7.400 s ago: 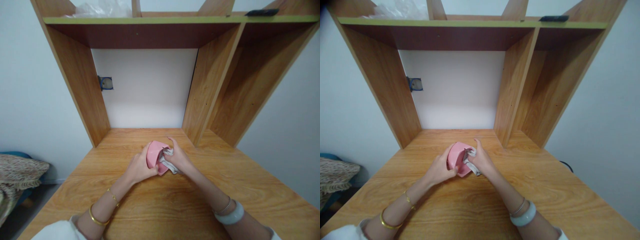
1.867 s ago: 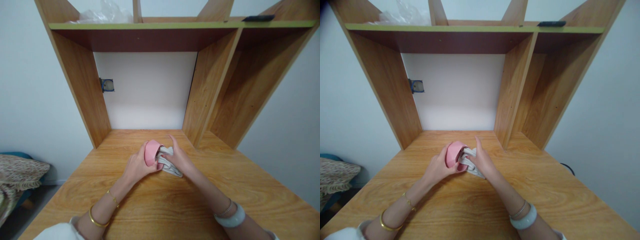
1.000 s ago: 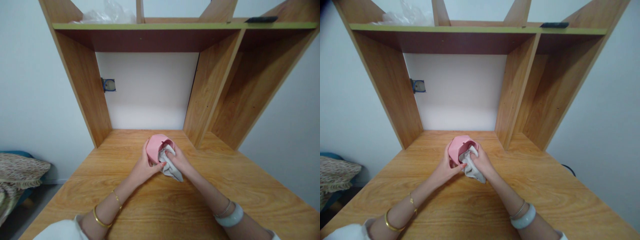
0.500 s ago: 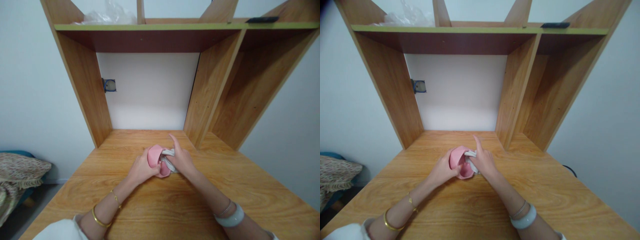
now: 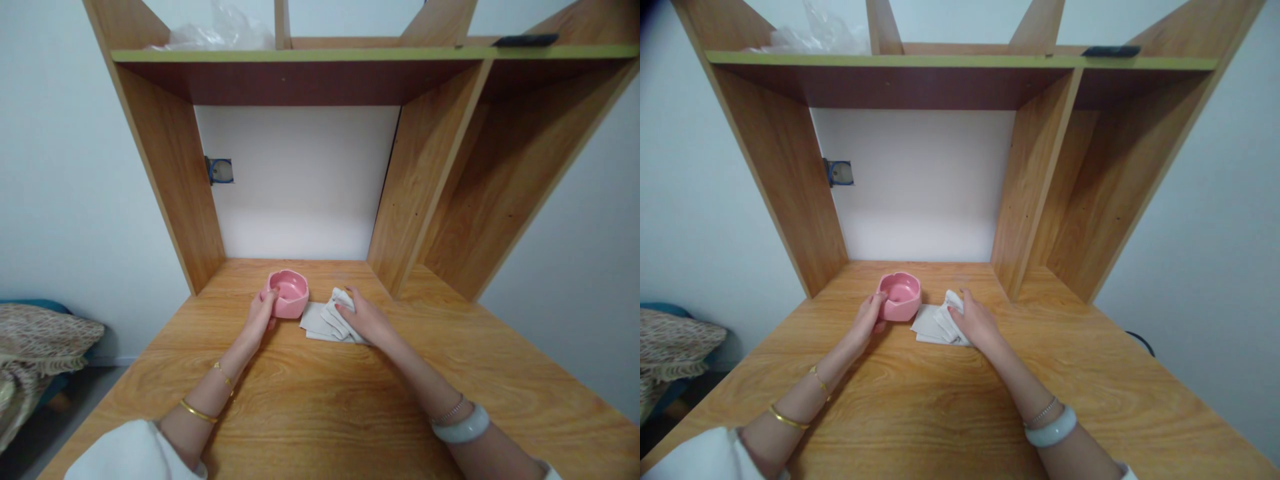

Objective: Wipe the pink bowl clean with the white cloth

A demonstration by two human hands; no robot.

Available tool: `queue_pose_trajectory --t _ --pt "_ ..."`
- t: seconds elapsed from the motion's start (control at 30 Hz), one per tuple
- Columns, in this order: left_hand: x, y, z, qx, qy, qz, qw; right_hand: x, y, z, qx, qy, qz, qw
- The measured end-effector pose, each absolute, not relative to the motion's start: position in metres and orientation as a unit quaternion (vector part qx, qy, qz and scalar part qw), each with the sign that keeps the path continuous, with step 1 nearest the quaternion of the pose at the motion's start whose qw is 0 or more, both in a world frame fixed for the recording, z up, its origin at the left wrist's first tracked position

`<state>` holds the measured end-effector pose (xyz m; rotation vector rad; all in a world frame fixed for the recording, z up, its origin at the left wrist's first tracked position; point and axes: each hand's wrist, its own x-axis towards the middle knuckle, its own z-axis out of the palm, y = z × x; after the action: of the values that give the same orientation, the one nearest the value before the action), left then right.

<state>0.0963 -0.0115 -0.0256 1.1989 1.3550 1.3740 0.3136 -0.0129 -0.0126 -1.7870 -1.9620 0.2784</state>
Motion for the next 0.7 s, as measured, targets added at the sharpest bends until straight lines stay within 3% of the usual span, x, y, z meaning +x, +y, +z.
queue_pose_trajectory --t 0.1,0.27,0.43,0.6,0.7 --pt "0.098 -0.010 -0.028 0.454 0.497 0.577 0.462 0.310 -0.016 -0.014 -0.614 -0.741 0.165 0.218" --pt "0.103 -0.011 -0.032 0.439 0.456 0.625 0.457 0.293 -0.027 -0.021 -0.489 -0.778 0.295 0.262" --pt "0.106 -0.009 -0.034 0.425 0.430 0.630 0.488 0.278 -0.032 -0.028 -0.479 -0.713 0.426 0.285" --pt "0.112 -0.011 -0.033 0.425 0.415 0.623 0.509 0.282 -0.020 -0.024 -0.487 -0.649 0.371 0.451" --pt "0.117 -0.018 -0.030 0.461 0.416 0.606 0.497 0.286 -0.015 -0.021 -0.483 -0.623 0.382 0.482"
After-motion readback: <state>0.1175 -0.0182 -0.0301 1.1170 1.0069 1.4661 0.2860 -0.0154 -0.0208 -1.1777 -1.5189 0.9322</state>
